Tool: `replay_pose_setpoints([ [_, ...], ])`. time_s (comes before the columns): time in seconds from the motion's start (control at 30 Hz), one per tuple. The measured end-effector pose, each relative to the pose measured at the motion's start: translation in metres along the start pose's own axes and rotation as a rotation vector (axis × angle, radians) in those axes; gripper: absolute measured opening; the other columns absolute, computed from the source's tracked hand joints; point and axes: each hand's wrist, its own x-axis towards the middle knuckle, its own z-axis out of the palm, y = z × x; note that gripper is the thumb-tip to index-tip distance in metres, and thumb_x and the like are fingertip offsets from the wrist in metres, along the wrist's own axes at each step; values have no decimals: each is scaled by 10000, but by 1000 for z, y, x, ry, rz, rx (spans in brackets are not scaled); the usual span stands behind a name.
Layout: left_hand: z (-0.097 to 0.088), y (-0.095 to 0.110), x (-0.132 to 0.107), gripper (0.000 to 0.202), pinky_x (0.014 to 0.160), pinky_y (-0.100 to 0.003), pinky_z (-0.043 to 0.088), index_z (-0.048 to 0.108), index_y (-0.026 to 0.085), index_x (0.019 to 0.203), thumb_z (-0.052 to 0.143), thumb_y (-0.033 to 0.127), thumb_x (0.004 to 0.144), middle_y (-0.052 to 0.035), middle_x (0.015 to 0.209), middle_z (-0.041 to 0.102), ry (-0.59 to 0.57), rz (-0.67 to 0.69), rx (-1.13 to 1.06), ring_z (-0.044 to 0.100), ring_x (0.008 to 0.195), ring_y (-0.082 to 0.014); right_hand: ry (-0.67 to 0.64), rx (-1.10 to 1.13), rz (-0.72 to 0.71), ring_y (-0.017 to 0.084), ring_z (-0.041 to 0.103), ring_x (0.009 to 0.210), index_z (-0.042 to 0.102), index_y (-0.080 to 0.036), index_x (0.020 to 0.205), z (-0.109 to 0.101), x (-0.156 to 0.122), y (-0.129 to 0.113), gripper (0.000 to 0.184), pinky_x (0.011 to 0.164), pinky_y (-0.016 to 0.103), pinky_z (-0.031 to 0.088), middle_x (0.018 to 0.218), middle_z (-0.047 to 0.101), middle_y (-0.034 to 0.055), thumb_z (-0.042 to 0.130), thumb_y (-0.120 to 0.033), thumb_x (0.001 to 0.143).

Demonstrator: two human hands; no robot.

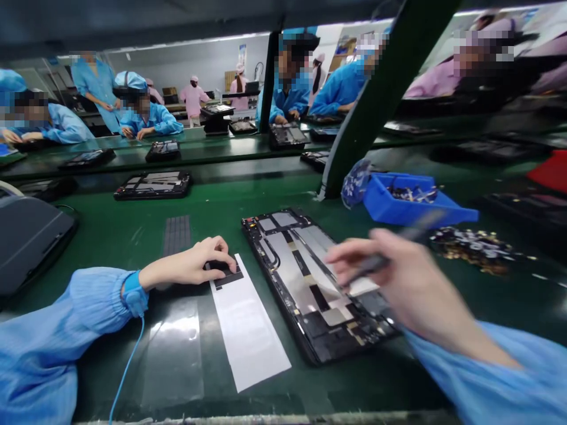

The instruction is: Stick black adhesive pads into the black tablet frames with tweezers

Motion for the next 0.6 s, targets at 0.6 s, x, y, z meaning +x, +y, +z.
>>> replay_pose_setpoints([
  [0.6, 1, -10, 3, 183, 843, -372, 328, 563, 233, 1025, 545, 282, 849, -51, 1111, 422, -85, 26, 29, 390, 1015, -231, -527, -125, -418, 129, 619, 677, 609, -160, 747, 108, 23, -38, 102, 625, 228, 481, 738, 634, 26, 544, -185, 822],
])
